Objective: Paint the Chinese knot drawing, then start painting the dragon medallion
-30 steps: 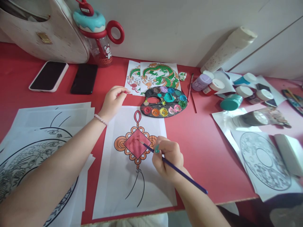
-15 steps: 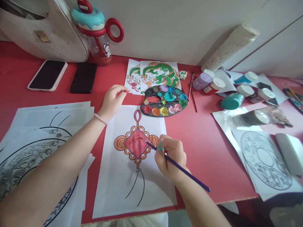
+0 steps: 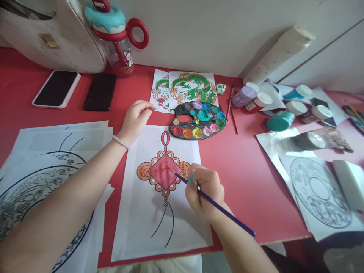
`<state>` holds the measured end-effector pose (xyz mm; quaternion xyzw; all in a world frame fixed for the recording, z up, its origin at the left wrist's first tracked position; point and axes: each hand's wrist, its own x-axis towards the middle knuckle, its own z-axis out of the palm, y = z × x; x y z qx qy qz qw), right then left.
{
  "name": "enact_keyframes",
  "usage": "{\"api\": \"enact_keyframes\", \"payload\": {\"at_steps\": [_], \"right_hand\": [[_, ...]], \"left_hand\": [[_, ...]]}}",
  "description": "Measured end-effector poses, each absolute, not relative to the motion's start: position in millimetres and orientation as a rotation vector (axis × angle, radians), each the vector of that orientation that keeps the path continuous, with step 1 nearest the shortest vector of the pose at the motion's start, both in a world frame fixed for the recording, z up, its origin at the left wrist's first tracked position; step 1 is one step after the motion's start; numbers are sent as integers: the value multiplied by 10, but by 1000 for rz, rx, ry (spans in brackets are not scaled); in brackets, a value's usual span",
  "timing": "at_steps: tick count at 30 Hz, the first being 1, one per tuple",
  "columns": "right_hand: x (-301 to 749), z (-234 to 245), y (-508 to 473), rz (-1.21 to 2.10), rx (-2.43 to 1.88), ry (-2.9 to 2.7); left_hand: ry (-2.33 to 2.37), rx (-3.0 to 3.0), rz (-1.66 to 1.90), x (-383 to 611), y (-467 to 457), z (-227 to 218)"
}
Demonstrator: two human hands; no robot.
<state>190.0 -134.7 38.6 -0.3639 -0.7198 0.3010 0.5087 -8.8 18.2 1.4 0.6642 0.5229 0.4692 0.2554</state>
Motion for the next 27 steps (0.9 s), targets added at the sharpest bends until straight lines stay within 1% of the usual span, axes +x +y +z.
{"api": "enact_keyframes", "payload": {"at_steps": [11, 27], "right_hand": [[1892, 402, -1363, 727, -822, -1759], [1941, 380, -1391, 741, -931, -1674]], "left_hand": [[1422, 1804, 1273, -87, 182, 19], [1421, 1832, 1268, -91, 184, 16]]}}
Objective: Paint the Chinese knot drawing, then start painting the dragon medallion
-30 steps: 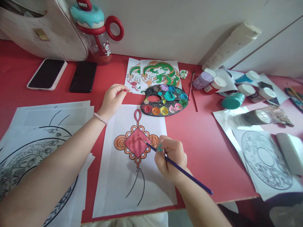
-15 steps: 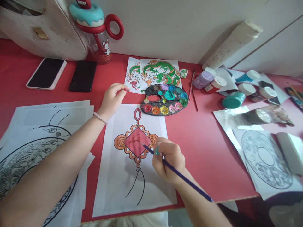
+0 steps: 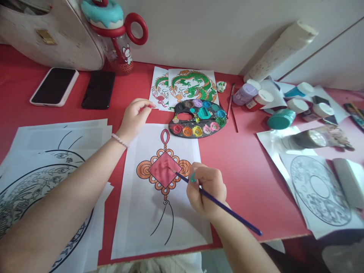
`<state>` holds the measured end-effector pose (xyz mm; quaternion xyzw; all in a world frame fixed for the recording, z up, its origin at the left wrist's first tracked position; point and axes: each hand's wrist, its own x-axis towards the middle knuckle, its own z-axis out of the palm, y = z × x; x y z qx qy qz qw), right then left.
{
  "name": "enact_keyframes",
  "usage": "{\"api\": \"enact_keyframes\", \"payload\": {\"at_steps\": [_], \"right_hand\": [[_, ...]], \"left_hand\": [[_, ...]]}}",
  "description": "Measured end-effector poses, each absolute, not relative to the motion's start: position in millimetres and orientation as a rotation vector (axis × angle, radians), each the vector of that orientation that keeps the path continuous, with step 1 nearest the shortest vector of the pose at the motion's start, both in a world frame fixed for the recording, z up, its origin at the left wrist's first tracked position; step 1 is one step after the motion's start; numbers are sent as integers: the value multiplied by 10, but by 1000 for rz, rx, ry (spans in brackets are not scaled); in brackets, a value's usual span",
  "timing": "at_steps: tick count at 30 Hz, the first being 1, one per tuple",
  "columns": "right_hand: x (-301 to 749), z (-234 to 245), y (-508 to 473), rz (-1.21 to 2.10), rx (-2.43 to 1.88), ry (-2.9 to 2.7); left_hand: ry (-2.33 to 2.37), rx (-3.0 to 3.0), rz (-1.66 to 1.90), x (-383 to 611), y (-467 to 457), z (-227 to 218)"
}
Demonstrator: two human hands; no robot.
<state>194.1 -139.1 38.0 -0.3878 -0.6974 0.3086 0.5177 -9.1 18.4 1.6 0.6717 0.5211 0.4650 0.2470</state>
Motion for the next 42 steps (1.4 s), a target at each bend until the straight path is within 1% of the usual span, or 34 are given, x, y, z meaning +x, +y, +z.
{"api": "enact_keyframes", "payload": {"at_steps": [8, 14, 28, 42], "right_hand": [[1868, 458, -1369, 805, -824, -1775], [1865, 451, -1364, 767, -840, -1810], [1863, 422, -1379, 730, -832, -1778], [1897, 449, -1410, 770, -834, -1700]], "left_hand": [[1429, 1819, 1257, -89, 182, 20], [1429, 1826, 1267, -86, 184, 9], [1421, 1823, 1277, -88, 185, 0], [1428, 1837, 1259, -84, 186, 8]]}}
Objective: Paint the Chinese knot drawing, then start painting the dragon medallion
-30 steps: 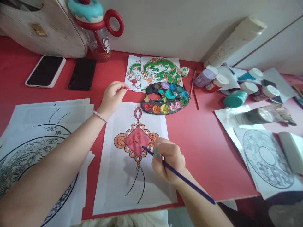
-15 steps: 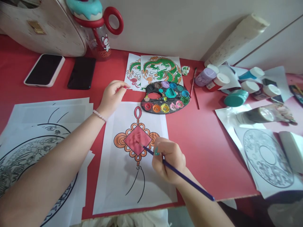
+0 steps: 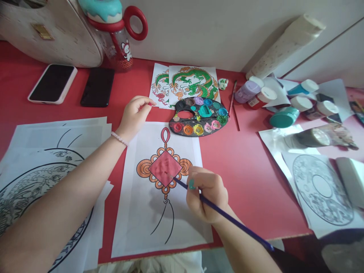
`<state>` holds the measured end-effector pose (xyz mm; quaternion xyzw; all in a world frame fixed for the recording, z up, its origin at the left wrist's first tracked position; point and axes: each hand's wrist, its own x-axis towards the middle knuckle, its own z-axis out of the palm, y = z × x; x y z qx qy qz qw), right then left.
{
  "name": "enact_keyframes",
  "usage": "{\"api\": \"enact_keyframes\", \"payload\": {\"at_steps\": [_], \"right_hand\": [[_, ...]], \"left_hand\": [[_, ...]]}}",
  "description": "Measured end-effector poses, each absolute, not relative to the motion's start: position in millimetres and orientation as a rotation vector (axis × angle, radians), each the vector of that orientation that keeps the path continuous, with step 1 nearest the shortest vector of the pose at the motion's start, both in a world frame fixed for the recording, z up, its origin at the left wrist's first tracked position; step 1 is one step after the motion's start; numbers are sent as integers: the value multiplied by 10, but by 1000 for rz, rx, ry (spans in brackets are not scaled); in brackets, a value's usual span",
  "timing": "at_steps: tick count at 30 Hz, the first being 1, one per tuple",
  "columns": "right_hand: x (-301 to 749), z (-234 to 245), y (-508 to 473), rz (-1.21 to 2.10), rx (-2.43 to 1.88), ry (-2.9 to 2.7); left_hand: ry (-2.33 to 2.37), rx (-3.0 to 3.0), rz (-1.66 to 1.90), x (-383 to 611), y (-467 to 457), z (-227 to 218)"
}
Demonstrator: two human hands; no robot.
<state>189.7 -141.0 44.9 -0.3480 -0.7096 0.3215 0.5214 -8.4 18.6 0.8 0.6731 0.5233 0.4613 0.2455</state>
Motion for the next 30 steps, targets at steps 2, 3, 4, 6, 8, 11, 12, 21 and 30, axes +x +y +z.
{"api": "enact_keyframes", "payload": {"at_steps": [2, 3, 4, 6, 8, 11, 12, 21, 30], "right_hand": [[1895, 454, -1404, 785, -862, -1710], [1895, 452, -1400, 790, -879, -1727], [1895, 447, -1397, 792, -891, -1743], [1893, 431, -1389, 789, -888, -1759], [1892, 415, -1383, 781, -853, -1761], [1891, 404, -1375, 766, -819, -1767], [1891, 405, -1371, 762, -819, -1768], [1923, 416, -1361, 744, -868, -1708], [1962, 380, -1379, 672, -995, -1664]], "left_hand": [[1427, 1835, 1259, -85, 188, 7], [1426, 1833, 1260, -86, 188, 7], [1423, 1831, 1261, -86, 188, 7], [1422, 1828, 1260, -86, 186, 9], [1424, 1825, 1257, -86, 184, 11], [1426, 1821, 1260, -88, 184, 12], [1424, 1821, 1263, -89, 185, 10], [1437, 1835, 1269, -92, 195, -22], [1445, 1867, 1260, -87, 198, -22]]}}
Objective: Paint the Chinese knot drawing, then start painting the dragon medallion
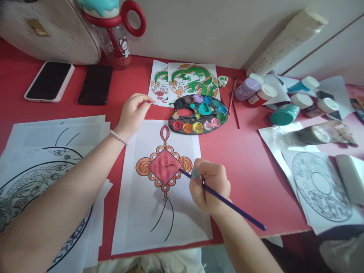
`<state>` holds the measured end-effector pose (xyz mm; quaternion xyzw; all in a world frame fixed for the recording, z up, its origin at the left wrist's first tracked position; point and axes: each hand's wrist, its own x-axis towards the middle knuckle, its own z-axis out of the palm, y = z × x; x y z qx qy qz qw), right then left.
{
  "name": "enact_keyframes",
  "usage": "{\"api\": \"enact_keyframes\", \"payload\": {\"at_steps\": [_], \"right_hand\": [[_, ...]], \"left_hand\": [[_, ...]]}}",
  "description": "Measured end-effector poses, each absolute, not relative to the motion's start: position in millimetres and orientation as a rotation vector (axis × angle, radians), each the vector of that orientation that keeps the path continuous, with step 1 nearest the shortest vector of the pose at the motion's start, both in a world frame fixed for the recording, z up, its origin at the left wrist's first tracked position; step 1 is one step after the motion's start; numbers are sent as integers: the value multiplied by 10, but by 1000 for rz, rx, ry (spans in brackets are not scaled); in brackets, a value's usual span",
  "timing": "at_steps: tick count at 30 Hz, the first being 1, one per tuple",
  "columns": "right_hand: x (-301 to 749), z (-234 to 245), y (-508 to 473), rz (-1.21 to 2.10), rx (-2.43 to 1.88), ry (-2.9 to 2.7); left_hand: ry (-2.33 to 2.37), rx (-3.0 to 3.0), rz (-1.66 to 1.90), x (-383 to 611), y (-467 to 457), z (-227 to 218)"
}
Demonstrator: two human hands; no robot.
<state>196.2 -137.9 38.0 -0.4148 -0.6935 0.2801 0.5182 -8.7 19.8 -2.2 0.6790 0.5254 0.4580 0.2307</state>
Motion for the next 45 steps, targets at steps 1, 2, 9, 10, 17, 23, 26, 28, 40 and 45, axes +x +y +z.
{"api": "enact_keyframes", "payload": {"at_steps": [1, 2, 9, 10, 17, 23, 26, 28, 40, 45], "right_hand": [[1960, 382, -1380, 660, -1009, -1656], [1958, 386, -1383, 652, -1020, -1651], [1992, 372, -1421, 638, -1049, -1630], [1997, 366, -1426, 635, -1042, -1630], [2013, 359, -1466, 650, -1050, -1603], [2027, 346, -1506, 699, -1050, -1594], [1994, 365, -1483, 710, -996, -1606], [1963, 388, -1459, 721, -947, -1617], [1921, 434, -1436, 715, -933, -1603], [1887, 429, -1405, 733, -873, -1665]], "left_hand": [[1441, 1867, 1262, -87, 198, -23], [1438, 1864, 1266, -87, 198, -23], [1433, 1863, 1266, -93, 207, -35], [1432, 1865, 1266, -94, 208, -37], [1444, 1884, 1253, -91, 208, -30], [1447, 1891, 1248, -92, 206, -29], [1439, 1887, 1256, -92, 205, -30], [1431, 1880, 1261, -93, 207, -31], [1442, 1876, 1248, -93, 205, -25], [1433, 1892, 1247, -93, 202, -30]]}}
